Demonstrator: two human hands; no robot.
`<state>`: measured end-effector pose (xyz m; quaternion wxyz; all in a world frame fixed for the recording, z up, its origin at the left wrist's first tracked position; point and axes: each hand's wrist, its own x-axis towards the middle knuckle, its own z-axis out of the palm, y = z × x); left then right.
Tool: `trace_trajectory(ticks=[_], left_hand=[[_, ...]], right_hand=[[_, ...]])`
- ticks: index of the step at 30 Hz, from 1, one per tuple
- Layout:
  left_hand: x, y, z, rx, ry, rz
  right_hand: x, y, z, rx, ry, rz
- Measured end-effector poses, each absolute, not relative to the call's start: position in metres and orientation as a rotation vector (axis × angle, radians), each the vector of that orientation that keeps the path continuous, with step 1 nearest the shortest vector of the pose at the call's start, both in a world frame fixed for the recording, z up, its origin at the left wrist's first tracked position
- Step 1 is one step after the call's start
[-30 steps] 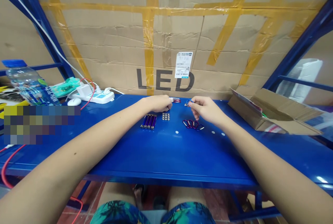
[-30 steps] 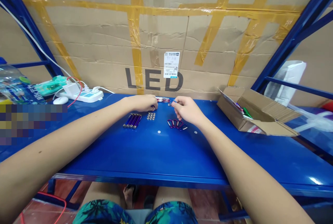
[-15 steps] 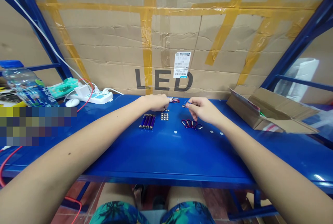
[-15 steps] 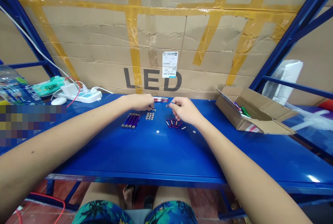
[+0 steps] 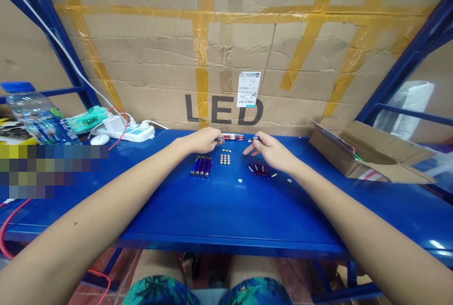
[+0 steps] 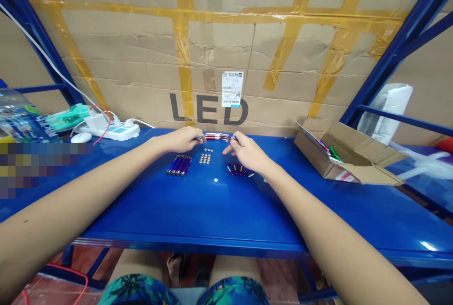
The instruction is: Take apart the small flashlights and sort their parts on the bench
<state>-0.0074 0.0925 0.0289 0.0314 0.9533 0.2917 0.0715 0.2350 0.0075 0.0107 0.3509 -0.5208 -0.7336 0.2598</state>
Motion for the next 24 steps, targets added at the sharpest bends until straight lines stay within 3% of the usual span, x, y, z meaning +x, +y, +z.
trace_trajectory(ticks=[10,24], left_hand=[[-0.006,0.087,0.020,2.925,0.799,0.179],[-0.005,0.082,0.023,2.926,0.826,0.129]], right_hand=[[0.211,0.026,0.004,-1.463,-2.259,0.289],[0.208,0.023,0.004,-1.444,-2.240,0.359]])
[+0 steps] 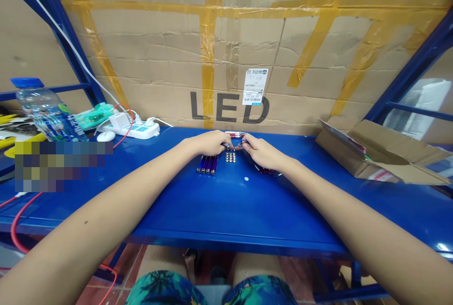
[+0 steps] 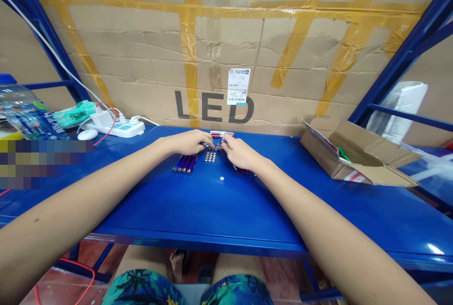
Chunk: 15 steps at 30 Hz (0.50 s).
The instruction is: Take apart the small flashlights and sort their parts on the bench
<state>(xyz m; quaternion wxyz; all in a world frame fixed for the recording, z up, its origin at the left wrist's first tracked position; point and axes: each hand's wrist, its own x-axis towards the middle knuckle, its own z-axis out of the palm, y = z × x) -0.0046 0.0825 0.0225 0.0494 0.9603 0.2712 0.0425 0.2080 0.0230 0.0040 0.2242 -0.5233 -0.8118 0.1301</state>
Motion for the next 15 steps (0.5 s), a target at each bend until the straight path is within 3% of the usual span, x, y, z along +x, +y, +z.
trace_trajectory(ticks=[15], left_hand=[[-0.0081,0.0766,0.0262,2.840,0.849,0.120]], right_hand=[[0.2092,0.0243,-0.0015,-1.305,-2.148,0.530]])
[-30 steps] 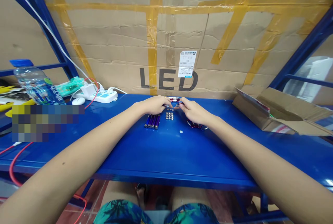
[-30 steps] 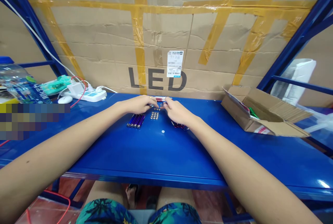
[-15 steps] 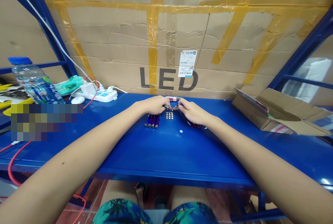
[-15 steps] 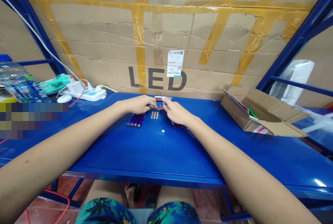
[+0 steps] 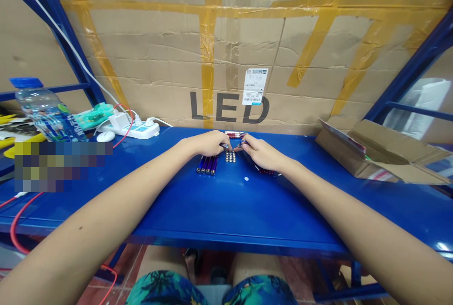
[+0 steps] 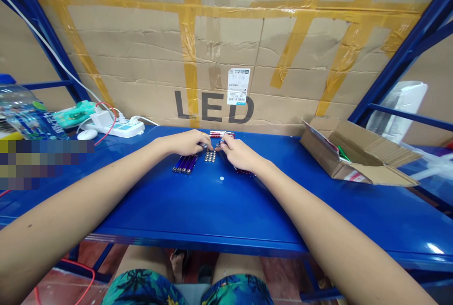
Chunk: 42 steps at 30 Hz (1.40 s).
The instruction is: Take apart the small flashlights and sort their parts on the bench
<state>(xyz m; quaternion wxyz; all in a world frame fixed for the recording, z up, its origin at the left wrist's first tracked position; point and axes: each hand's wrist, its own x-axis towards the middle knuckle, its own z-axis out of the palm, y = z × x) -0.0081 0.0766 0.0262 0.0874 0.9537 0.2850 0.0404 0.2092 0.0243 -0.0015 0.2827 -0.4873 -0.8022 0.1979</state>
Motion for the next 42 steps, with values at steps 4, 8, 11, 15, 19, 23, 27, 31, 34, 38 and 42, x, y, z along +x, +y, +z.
trace_trajectory(ticks=[4,8,11,15,19,23,27,31,34,38,42], left_hand=[[-0.008,0.076,0.026,2.836,0.854,0.123],[-0.008,0.076,0.026,2.834,0.855,0.131],[-0.008,0.076,0.025,2.837,0.853,0.136],[-0.008,0.076,0.025,2.834,0.856,0.124],[-0.007,0.075,0.026,2.839,0.847,0.129],[-0.008,0.076,0.031,2.840,0.843,0.182],[-0.017,0.078,0.041,2.770,1.023,0.276],[-0.041,0.075,0.051,2.576,1.331,0.209],[-0.059,0.068,0.056,2.434,1.481,0.027],[-0.068,0.059,0.056,2.210,1.604,-0.255],[-0.062,0.054,0.052,2.122,1.618,-0.368]], right_hand=[[0.209,0.024,-0.001,-1.299,-2.142,0.535],[0.208,0.023,-0.001,-1.297,-2.136,0.546],[0.208,0.023,0.000,-1.308,-2.130,0.559],[0.208,0.022,0.000,-1.313,-2.129,0.569],[0.208,0.021,0.001,-1.309,-2.123,0.577],[0.210,0.020,0.002,-1.270,-2.109,0.549],[0.213,0.018,0.004,-1.258,-2.063,0.480],[0.220,0.014,0.005,-1.293,-2.052,0.417],[0.228,0.011,0.005,-1.309,-2.048,0.429],[0.235,0.008,0.006,-1.343,-2.034,0.456],[0.237,0.005,0.008,-1.346,-2.022,0.465]])
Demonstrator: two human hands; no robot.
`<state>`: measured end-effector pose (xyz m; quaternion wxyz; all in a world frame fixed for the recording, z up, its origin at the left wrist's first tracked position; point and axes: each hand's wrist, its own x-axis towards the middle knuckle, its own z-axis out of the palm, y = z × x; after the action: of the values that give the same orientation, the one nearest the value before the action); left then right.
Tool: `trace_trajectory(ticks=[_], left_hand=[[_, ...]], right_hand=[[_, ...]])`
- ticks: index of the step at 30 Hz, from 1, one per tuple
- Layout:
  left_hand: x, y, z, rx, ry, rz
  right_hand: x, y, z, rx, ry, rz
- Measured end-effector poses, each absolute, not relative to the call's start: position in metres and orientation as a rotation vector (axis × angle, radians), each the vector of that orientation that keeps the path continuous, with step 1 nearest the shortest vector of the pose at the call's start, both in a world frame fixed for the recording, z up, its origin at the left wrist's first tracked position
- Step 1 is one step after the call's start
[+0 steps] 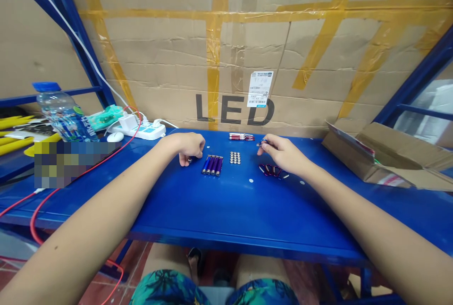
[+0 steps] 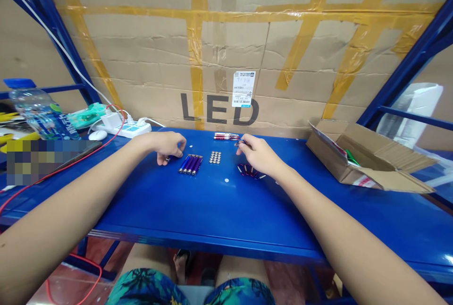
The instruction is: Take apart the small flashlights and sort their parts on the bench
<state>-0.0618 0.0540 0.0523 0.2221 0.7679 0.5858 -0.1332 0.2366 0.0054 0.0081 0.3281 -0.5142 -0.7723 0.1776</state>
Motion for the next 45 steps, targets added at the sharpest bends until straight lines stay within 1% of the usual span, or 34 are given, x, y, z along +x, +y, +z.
trace_trajectory(ticks=[10,19,29,45], left_hand=[[-0.065,0.059,0.051,2.064,1.560,-0.277],[-0.056,0.042,0.059,2.078,1.523,-0.276],[-0.053,0.037,0.058,1.968,1.467,-0.198],[-0.052,0.037,0.058,1.969,1.454,-0.242]], right_hand=[[0.232,-0.003,0.014,-1.396,-2.038,0.458],[0.231,-0.003,0.015,-1.399,-2.070,0.452],[0.233,0.000,0.011,-1.374,-2.102,0.452],[0.233,-0.001,0.011,-1.401,-2.126,0.461]])
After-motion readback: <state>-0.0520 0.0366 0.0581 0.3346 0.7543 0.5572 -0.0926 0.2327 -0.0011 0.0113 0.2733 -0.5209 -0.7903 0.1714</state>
